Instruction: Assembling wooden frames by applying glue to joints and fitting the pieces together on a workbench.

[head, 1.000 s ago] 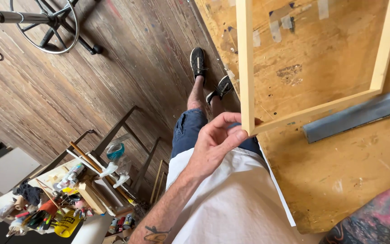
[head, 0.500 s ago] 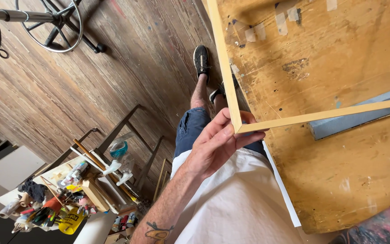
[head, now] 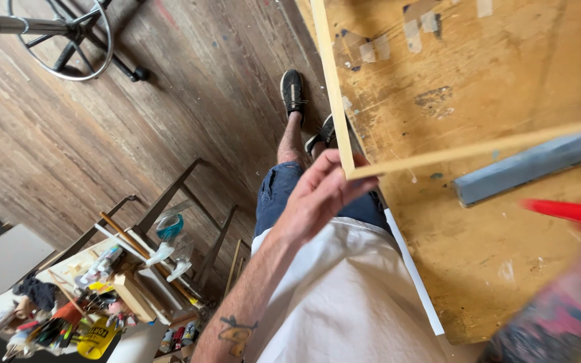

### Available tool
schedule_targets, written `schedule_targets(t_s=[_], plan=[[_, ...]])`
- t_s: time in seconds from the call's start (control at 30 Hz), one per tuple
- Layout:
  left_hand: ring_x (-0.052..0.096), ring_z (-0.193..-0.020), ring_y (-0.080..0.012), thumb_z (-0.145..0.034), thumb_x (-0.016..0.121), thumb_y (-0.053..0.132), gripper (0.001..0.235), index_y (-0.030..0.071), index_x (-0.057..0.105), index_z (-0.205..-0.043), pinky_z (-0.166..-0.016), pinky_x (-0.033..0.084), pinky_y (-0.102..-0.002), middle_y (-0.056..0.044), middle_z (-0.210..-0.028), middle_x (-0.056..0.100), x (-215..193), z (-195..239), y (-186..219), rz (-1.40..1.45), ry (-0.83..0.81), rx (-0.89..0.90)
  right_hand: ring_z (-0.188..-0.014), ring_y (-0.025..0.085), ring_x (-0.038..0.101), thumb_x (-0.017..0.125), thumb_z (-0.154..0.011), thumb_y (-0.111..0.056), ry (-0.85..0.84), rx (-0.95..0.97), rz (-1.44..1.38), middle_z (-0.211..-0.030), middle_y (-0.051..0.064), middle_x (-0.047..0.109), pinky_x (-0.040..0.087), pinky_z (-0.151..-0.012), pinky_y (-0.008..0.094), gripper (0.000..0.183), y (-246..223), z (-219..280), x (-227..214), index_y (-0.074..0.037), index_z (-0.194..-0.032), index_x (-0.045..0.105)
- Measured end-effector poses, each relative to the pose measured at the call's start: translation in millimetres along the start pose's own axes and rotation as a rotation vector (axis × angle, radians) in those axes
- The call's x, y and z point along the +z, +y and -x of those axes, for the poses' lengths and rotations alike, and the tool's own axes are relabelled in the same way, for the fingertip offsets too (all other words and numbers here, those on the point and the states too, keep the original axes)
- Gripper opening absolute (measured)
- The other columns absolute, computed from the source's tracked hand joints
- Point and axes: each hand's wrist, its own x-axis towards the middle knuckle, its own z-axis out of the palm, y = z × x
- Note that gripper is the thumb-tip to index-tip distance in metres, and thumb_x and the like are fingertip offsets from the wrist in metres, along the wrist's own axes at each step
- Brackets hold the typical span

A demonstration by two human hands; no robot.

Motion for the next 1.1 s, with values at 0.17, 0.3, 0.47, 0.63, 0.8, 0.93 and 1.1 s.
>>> schedule_targets(t_s=[0.17,0.3,0.47,0.63,0.8,0.93,1.1], plan=[[0.073,-0.106,-0.0236,-0.103,0.065,0.016,0.024,0.003,0.061,-0.123,-0.102,0.06,-0.036,-0.015,-0.115,0.073,-39,-35,-20,-0.22,0.157,-0.036,-0.128,0.026,0.071,0.061,-0.086,-0.056,0.097,-0.204,-0.24,-0.148,0.015,0.068,0.064,-0.111,0.042,0.072,-128,53,322,-0.01,-0.142,0.062],[0.074,-0.098,-0.02,-0.101,0.067,0.013,0.024,0.0,0.065,-0.121,-0.093,0.064,-0.034,-0.012,-0.111,0.073,-58,-51,-37,-0.299,0.181,0.027,-0.147,0.022,0.053,0.071,-0.096,-0.058,-0.291,-0.349,-0.173,-0.151,0.011,0.054,0.056,-0.119,0.046,0.061,-109,58,361,-0.025,-0.142,0.047],[0.077,-0.083,-0.0153,-0.092,0.076,0.015,0.022,0.003,0.067,-0.108,-0.079,0.065,-0.025,-0.008,-0.093,0.076,-46,-55,-37,-0.689,0.278,0.126,-0.134,0.034,0.052,0.064,-0.108,-0.052,-0.264,-0.332,-0.048,-0.151,0.018,0.052,0.05,-0.122,0.054,0.049,-101,57,377,-0.021,-0.14,0.043],[0.074,-0.094,-0.0082,-0.096,0.068,0.007,0.024,0.01,0.073,-0.119,-0.084,0.063,-0.022,-0.002,-0.107,0.078,-48,-51,-38,-0.987,0.262,0.239,-0.139,0.041,0.051,0.061,-0.116,-0.031,-0.224,-0.468,-0.005,-0.149,0.02,0.048,0.05,-0.119,0.066,0.039,-88,60,368,-0.012,-0.142,0.04],[0.054,-0.085,-0.0093,-0.098,0.068,0.014,0.031,0.016,0.069,-0.129,-0.07,0.062,-0.019,0.0,-0.097,0.051,-50,-47,-36,-1.233,0.206,0.303,-0.146,0.042,0.045,0.057,-0.117,-0.016,-0.335,-0.514,0.027,-0.154,0.027,0.044,0.049,-0.122,0.072,0.04,-74,62,369,-0.013,-0.151,0.036],[0.057,-0.124,-0.0285,-0.099,0.072,0.005,0.053,0.013,0.05,-0.147,-0.111,0.05,-0.04,-0.012,-0.133,0.053,-55,-51,-38,-1.596,0.13,0.633,-0.142,0.048,0.048,0.061,-0.117,-0.013,-0.269,-0.53,-0.048,-0.15,0.027,0.044,0.05,-0.117,0.077,0.041,-58,62,371,-0.014,-0.147,0.033],[0.053,-0.147,-0.0331,-0.109,0.062,0.006,0.045,0.013,0.047,-0.151,-0.12,0.048,-0.046,-0.01,-0.162,0.044,-61,-62,-39,-1.83,0.007,0.767,-0.145,0.053,0.049,0.062,-0.118,-0.006,-0.264,-0.552,-0.107,-0.152,0.021,0.041,0.051,-0.115,0.083,0.047,-49,59,370,-0.017,-0.153,0.032]])
